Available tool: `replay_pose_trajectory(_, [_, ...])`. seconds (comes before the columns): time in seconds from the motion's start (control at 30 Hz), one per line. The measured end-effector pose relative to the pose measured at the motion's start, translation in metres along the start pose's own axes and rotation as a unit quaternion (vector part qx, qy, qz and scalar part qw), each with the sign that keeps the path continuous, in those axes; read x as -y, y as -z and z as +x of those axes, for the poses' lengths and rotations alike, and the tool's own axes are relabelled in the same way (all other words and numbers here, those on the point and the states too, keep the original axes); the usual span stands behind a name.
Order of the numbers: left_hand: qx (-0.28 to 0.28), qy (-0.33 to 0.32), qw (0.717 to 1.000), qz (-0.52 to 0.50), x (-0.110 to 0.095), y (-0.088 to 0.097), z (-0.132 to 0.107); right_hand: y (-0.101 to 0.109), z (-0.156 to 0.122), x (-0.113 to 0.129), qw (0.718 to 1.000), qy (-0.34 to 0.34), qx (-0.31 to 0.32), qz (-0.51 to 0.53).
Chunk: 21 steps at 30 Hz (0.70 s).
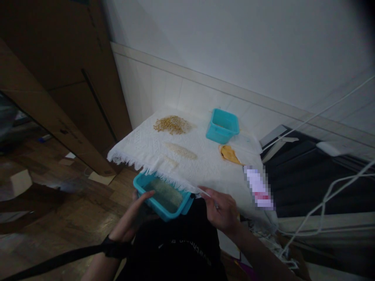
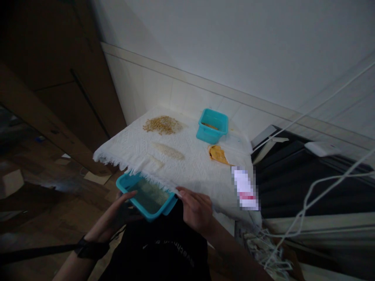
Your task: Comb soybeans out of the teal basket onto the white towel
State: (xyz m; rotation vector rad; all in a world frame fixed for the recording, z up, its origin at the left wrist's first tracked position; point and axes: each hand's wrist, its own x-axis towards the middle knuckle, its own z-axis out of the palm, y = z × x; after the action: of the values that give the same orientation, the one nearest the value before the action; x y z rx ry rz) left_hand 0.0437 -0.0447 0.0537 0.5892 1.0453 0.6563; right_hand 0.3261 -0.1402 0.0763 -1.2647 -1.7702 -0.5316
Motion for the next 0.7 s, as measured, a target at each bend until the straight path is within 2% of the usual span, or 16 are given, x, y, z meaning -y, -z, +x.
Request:
replay_pose_trajectory(0.13, [-0.015, -0.003, 1.0, -0.001, -0.005, -0.002, -0.001, -0.022, 0.018, -0.025, 0.994, 0.015, -0.084, -0.067])
replay_pose_trajectory(0.23, [-0.02, 0.007, 1.0, -0.006, -0.005, 0.0, -0.001, -0.035, 0.024, -0.036, 0.992, 0.04, -0.085, -0.088])
replay_pose_trajectory(0.33, [-0.01, -0.004, 1.0, -0.008, -0.001, 0.006, 0.002, -0.034, 0.019, -0.031, 0.994, 0.055, -0.069, -0.064])
replay_pose_trajectory(0.53, [-0.014, 0.004, 1.0, -0.015, -0.002, 0.009, 0.003, -0.017, 0.002, 0.001, 0.997, 0.068, 0.003, 0.035])
replay_pose_trajectory(0.6, [-0.02, -0.001, 1.0, -0.015, -0.004, 0.01, 0.003, -0.018, 0.004, 0.003, 0.997, 0.063, 0.001, 0.035])
replay_pose_trajectory(0.7, [-0.023, -0.001, 1.0, -0.016, -0.005, 0.011, 0.003, -0.03, 0.015, -0.01, 0.998, 0.046, -0.047, -0.01])
